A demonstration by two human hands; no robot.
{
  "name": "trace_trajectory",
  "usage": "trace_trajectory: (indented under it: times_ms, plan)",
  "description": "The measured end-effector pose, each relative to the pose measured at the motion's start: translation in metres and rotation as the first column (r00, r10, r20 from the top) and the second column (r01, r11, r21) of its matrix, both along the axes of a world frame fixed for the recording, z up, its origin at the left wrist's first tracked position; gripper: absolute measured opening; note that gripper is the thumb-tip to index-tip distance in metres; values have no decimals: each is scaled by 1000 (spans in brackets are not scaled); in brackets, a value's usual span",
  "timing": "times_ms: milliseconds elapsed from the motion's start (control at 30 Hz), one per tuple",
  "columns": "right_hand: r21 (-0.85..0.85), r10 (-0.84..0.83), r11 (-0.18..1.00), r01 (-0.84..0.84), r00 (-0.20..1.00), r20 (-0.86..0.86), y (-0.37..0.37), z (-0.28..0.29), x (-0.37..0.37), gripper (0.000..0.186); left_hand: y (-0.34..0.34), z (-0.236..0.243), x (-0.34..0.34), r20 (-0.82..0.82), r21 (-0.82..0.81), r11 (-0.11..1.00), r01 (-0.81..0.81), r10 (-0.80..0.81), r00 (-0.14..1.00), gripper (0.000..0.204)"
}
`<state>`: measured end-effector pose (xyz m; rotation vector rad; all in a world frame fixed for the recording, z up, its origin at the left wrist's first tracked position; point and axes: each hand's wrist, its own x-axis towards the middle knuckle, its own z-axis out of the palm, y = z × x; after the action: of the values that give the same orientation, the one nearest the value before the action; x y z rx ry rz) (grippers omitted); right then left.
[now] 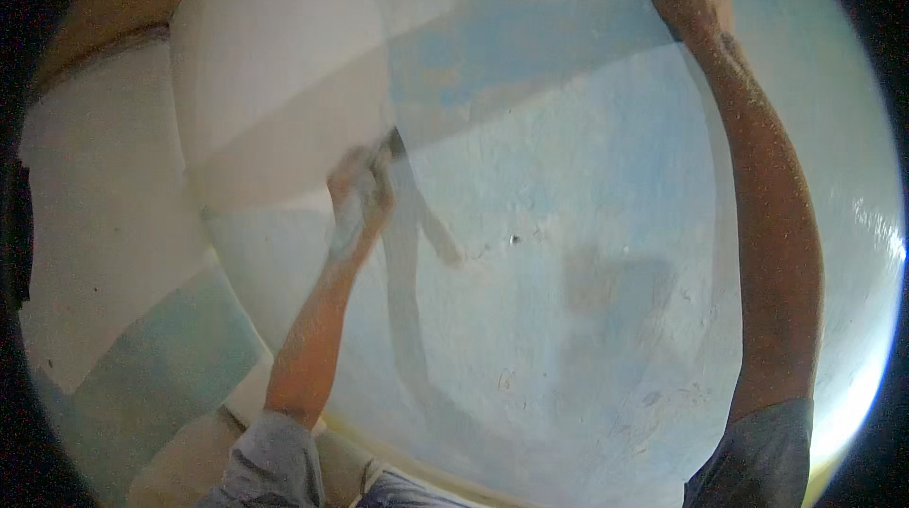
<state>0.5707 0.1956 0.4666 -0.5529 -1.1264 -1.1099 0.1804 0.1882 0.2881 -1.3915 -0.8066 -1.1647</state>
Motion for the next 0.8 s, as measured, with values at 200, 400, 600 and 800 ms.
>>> trace_trajectory:
  times_ms: [200, 400, 600, 800]
  plan:
    - [-38, 58, 998, -57, 998, 10, 2, -4, -3, 24, -7, 50, 7, 74, -148, 989, 23, -12, 997, 39]
    - [-10, 44, 999, -44, 999, 6, 0, -6, -1, 24, 4, -8, 2, 80, -216, 955, 203, -190, 979, 44]
    - [-34, 81, 996, -81, 997, -1, -3, -6, -5, 24, -16, 60, 8, 32, -221, 968, 118, -114, 993, 47]
    - [-1, 70, 998, -70, 997, 39, 0, -15, 4, 23, 16, 11, 2, 46, -165, 976, 142, -136, 990, 34]
